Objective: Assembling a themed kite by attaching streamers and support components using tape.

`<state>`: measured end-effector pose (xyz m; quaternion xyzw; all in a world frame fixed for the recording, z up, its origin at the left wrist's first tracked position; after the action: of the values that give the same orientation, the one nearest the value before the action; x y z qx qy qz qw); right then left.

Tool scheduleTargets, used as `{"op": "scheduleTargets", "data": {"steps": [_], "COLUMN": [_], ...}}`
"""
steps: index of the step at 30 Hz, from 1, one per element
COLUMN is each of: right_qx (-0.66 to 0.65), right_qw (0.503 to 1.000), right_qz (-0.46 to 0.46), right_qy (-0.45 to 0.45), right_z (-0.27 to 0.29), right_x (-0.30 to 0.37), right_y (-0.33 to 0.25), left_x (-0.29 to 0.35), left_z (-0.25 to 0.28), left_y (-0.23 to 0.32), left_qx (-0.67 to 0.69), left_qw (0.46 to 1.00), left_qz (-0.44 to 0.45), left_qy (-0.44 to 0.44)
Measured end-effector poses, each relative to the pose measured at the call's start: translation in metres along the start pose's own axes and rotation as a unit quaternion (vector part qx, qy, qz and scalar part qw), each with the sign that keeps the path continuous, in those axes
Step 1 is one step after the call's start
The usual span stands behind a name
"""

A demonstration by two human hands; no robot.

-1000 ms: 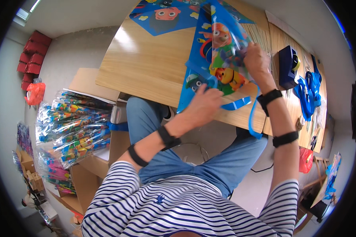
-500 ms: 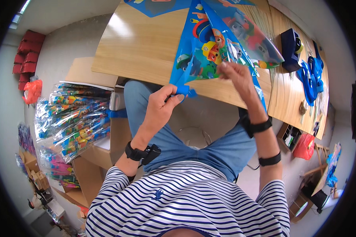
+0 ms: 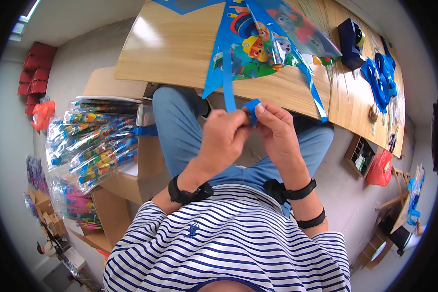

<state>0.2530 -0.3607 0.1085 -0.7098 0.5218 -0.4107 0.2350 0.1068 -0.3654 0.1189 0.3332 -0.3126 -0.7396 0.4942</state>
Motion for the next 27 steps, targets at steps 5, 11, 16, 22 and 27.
{"op": "scheduleTargets", "data": {"steps": [5,11,16,22,27], "right_qx": [-0.009,0.119,0.048,0.022,0.045], "right_qw": [0.999,0.981,0.990,0.999,0.980], "right_qz": [0.027,-0.116,-0.102,-0.015,-0.150], "right_qy": [-0.021,-0.101,-0.085,-0.021,0.119], "right_z": [-0.012,-0.003,-0.034,-0.033,0.001], "right_x": [0.028,0.023,-0.032,-0.087,-0.088], "right_y": [-0.025,-0.002,0.019,0.058,0.123], "left_x": [0.039,0.030,-0.006,-0.030,-0.007], "left_z": [-0.014,0.007,0.029,0.048,0.028], "left_y": [-0.009,-0.061,-0.099,-0.112,-0.121], "left_qx": [0.239,0.392,0.495,0.393,0.043], "left_qw": [0.938,0.871,0.830,0.875,0.975], "left_qz": [0.142,0.198,0.246,0.232,0.184], "left_qy": [-0.207,-0.221,-0.072,0.160,0.120]}}
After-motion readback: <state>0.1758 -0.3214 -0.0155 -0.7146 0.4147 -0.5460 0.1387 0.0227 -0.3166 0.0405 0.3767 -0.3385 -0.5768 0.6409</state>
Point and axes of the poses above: each hand's wrist, its own x-axis away from the middle knuckle, its own z-axis out of the back of the hand, y = z × x, the point moved 2 cm from there along -x, towards the middle knuckle, and after that the axes turned 4 degrees about -x, right-handed, at the moved point
